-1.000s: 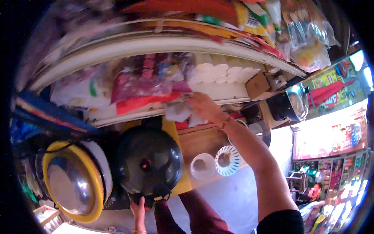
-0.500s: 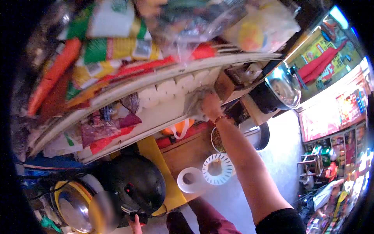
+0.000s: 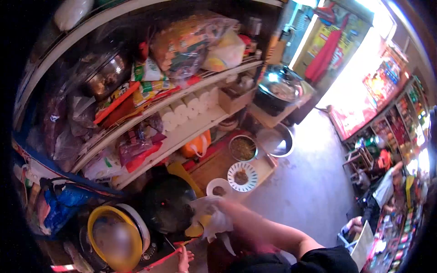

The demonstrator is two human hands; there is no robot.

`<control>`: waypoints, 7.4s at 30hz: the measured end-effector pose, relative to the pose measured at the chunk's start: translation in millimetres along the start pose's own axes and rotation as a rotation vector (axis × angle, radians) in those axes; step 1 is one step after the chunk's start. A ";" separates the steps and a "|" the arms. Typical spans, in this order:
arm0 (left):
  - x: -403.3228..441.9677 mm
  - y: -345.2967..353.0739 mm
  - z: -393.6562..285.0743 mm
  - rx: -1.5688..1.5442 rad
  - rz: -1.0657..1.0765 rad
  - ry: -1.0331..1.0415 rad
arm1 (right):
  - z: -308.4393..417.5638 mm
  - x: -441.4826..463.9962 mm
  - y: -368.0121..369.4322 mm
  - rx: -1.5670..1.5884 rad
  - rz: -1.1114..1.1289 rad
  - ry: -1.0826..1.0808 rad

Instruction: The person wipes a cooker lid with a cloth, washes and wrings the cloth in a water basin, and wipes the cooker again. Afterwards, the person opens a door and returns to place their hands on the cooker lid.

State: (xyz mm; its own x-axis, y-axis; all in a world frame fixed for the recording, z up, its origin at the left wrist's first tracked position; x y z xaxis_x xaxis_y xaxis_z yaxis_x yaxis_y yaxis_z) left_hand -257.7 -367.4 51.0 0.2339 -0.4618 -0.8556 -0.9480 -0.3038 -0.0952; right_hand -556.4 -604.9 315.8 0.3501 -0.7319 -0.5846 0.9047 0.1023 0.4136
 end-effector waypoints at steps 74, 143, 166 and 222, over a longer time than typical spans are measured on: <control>170.7 997.1 -130.4 -0.853 -0.496 0.171 | 187.9 295.3 -808.7 -1.630 0.533 -0.373; 166.0 989.9 -140.0 -0.329 -1.019 0.370 | 120.3 351.8 -802.8 -2.302 1.268 -0.689; 194.6 1042.4 -159.5 -1.667 -0.346 0.271 | 131.6 340.3 -753.1 -1.750 0.883 -0.385; 212.8 1068.0 -161.7 -1.931 -0.164 0.356 | 153.7 268.5 -764.2 -1.325 0.995 -0.177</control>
State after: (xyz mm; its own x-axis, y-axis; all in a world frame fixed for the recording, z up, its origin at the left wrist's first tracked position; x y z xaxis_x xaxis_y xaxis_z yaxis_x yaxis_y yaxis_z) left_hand -1185.4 -924.9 -150.5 0.5386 -0.3825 -0.7507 0.4858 -0.5870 0.6476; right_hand -1191.1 -983.1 -50.1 0.9311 -0.0871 -0.3542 -0.0422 0.9389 -0.3417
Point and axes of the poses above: each hand's wrist, its own x-axis towards the middle knuckle, its own y-axis out of the palm, z = x × y, the point moved 7 cm from there along x, towards the middle knuckle, and after that the axes turned 1 degree about z, right-handed, at the moved point
